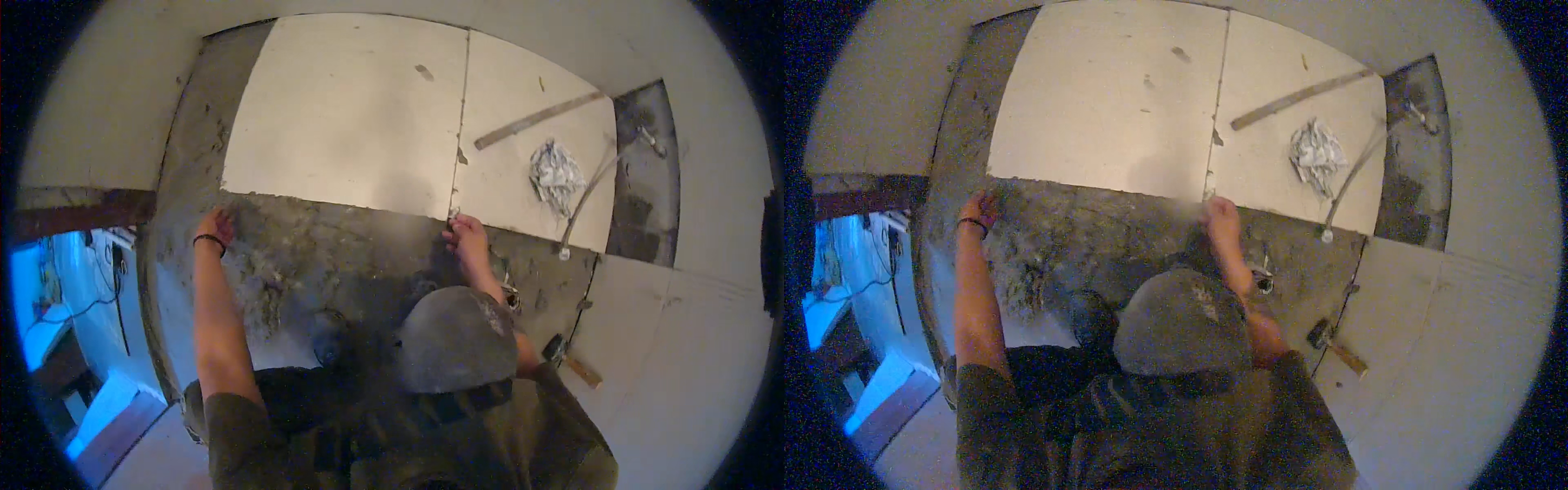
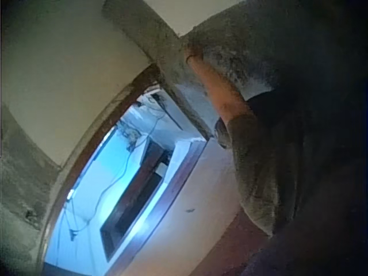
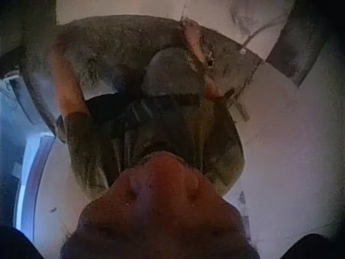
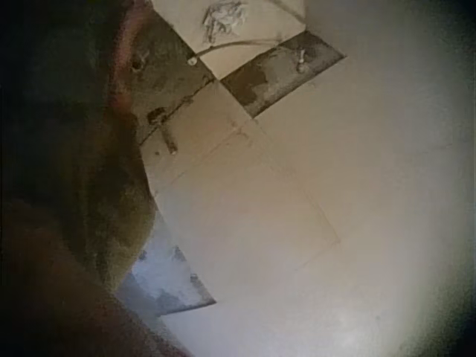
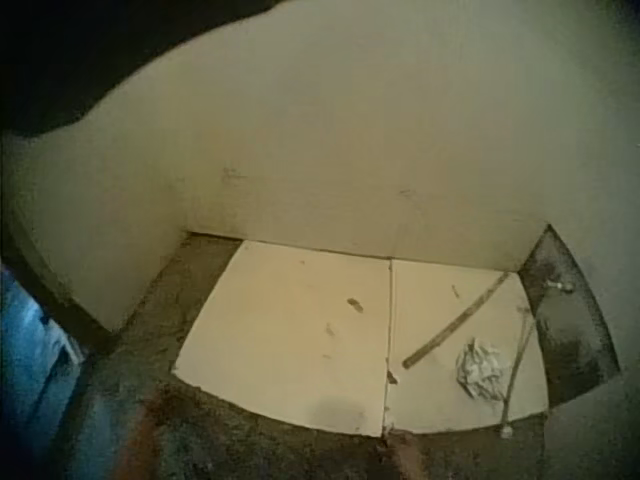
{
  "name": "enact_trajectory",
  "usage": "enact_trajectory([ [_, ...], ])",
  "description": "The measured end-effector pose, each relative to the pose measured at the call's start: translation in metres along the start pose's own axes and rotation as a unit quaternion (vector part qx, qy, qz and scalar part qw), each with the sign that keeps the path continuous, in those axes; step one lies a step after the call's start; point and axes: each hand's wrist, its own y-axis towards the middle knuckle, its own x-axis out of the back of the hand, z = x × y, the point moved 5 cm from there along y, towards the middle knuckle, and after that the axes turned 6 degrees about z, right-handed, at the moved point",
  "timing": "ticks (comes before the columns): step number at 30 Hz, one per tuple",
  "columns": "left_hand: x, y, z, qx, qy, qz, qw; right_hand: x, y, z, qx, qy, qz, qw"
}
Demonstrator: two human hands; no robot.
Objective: The person applies mortar to the floor and places large white tiles. They use a spirit level to check the alignment and an angle grinder to cut a tile before cleaning their hands in a bucket of water.
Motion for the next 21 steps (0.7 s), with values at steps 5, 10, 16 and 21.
enact_trajectory([
  [5, 0.011, -0.025, -0.012, -0.015, 0.009, -0.040, 0.999, -0.010, 0.012, -0.021, 0.018, 0.015, 0.005, 1.000],
  [10, -0.014, -0.025, 0.004, -0.029, 0.015, -0.027, 0.999, 0.005, 0.015, -0.020, 0.028, 0.015, -0.007, 0.999],
  [16, 0.032, -0.002, -0.022, -0.065, 0.058, -0.001, 0.996, -0.021, 0.010, -0.005, 0.027, 0.036, 0.008, 0.999],
  [21, -0.019, -0.023, 0.011, -0.032, 0.006, -0.073, 0.997, -0.005, -0.004, 0.009, -0.037, 0.037, -0.023, 0.998],
])
